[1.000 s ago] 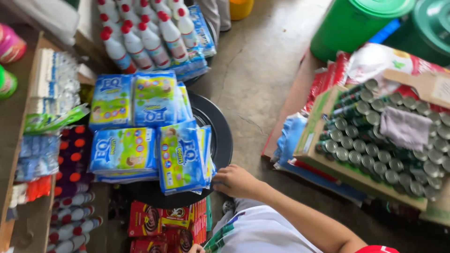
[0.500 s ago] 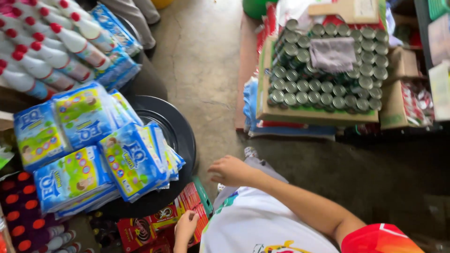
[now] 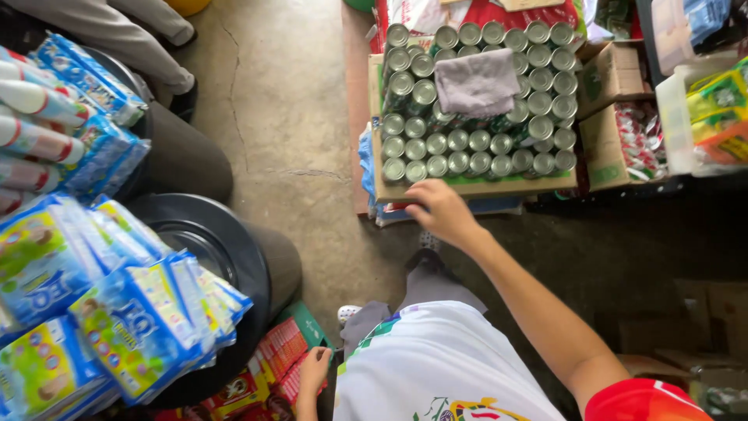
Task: The recorder is wiping individual food cans with a cloth and then organizing them on the store shelves.
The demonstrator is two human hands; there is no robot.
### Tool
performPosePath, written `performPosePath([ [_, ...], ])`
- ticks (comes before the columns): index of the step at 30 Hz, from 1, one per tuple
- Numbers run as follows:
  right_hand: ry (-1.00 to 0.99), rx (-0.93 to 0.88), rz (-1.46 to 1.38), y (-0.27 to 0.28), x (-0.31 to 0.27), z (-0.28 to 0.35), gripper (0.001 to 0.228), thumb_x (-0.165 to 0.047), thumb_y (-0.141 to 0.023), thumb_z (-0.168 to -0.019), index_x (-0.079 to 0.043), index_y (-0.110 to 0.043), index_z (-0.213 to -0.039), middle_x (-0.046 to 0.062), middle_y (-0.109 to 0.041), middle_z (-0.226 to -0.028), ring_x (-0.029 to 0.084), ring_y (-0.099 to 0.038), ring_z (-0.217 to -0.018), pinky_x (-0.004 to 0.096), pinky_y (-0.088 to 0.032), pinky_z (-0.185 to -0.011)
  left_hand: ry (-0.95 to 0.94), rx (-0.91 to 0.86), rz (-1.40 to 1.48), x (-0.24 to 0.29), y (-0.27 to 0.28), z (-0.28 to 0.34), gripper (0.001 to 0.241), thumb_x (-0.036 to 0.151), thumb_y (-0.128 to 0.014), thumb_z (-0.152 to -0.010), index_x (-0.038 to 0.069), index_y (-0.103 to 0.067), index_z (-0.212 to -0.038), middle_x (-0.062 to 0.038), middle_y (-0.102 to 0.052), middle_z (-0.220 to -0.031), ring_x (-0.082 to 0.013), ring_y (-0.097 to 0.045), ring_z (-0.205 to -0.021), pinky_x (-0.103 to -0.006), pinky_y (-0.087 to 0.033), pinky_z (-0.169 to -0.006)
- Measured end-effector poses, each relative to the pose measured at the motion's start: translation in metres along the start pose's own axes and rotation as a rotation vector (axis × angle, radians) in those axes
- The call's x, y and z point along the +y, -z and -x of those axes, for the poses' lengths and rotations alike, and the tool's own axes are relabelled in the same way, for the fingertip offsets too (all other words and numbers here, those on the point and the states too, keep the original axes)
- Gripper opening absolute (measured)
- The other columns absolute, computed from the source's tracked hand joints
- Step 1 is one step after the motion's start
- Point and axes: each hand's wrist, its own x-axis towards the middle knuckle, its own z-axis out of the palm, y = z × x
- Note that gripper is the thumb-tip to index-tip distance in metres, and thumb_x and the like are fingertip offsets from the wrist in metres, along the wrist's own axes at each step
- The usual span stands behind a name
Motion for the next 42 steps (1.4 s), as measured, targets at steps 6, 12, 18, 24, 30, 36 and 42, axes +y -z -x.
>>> performPosePath([
  [6,-0.048,0.123,0.283,0.084,0.147,-0.060,0.062,-0.031,-0.087,-0.076,-0.008,-0.065,-0.130,0.019,-0.053,-0.142,0.039,-0.048,-0.135,0.050,-0.042,-0.112,0.017,0.066,0.084,0.054,-0.063,-0.013,0.036,0.034,-0.069,-0.091,0.003,-0.073,-0.107,-0.016,-0.080,-0.102,-0.0273,-0.076,-0.099,-0.0367,-0.057,-0.089],
  [12,-0.135,-0.140,0.496,0.107,0.206,-0.124,0.122,-0.049,-0.092,-0.058,-0.015,-0.030,-0.158,0.025,-0.011,-0.166,0.044,-0.010,-0.151,0.070,-0.017,-0.111,0.061,0.114,0.036,0.147,-0.107,0.006,0.031,0.034,-0.069,-0.091,0.007,-0.074,-0.107,-0.014,-0.079,-0.098,-0.0247,-0.075,-0.094,-0.0360,-0.057,-0.086],
  [18,-0.161,-0.175,0.501,0.090,0.238,-0.119,0.100,-0.043,-0.085,-0.070,-0.026,-0.040,-0.158,0.014,-0.019,-0.170,0.036,-0.018,-0.157,0.069,-0.023,-0.117,-0.111,0.198,0.124,0.234,-0.112,0.015,0.025,0.027,-0.069,-0.090,0.006,-0.072,-0.102,-0.013,-0.076,-0.094,-0.0254,-0.075,-0.087,-0.0364,-0.058,-0.081],
  [24,-0.179,-0.011,0.163,0.106,0.259,-0.117,0.060,-0.009,-0.068,-0.080,-0.020,-0.066,-0.139,0.013,-0.049,-0.160,0.034,-0.036,-0.154,0.060,-0.027,-0.121,-0.262,0.108,0.045,0.336,-0.093,-0.004,0.021,0.024,-0.067,-0.092,0.005,-0.072,-0.101,-0.014,-0.074,-0.096,-0.0288,-0.073,-0.087,-0.0383,-0.057,-0.081],
  [30,-0.652,0.465,-1.036,0.206,0.234,-0.062,0.041,-0.016,-0.056,-0.102,-0.003,-0.063,-0.141,0.019,-0.066,-0.132,0.048,-0.048,-0.127,0.060,-0.034,-0.112,-0.665,0.184,-0.031,0.494,-0.116,-0.010,0.015,0.018,-0.064,-0.094,0.005,-0.070,-0.099,-0.014,-0.072,-0.097,-0.0349,-0.069,-0.091,-0.0433,-0.054,-0.080],
  [36,-0.233,0.698,-1.324,0.254,0.183,0.061,0.090,-0.063,-0.064,-0.099,-0.011,-0.032,-0.165,0.004,-0.042,-0.167,0.025,-0.041,-0.157,0.046,-0.032,-0.136,-1.130,0.120,-0.033,0.629,-0.204,0.001,0.017,0.010,-0.068,-0.088,0.007,-0.067,-0.104,-0.012,-0.067,-0.099,-0.0345,-0.066,-0.094,-0.0434,-0.053,-0.081],
  [42,-0.361,0.874,-1.136,0.253,0.156,0.156,0.098,-0.070,-0.061,-0.098,-0.007,-0.030,-0.167,0.007,-0.041,-0.168,0.028,-0.040,-0.157,0.047,-0.030,-0.134,-1.240,0.302,-0.508,0.684,-0.285,-0.012,0.059,0.037,-0.083,-0.078,0.003,-0.060,-0.120,-0.013,-0.052,-0.127,-0.0307,-0.051,-0.113,-0.0440,-0.041,-0.095],
])
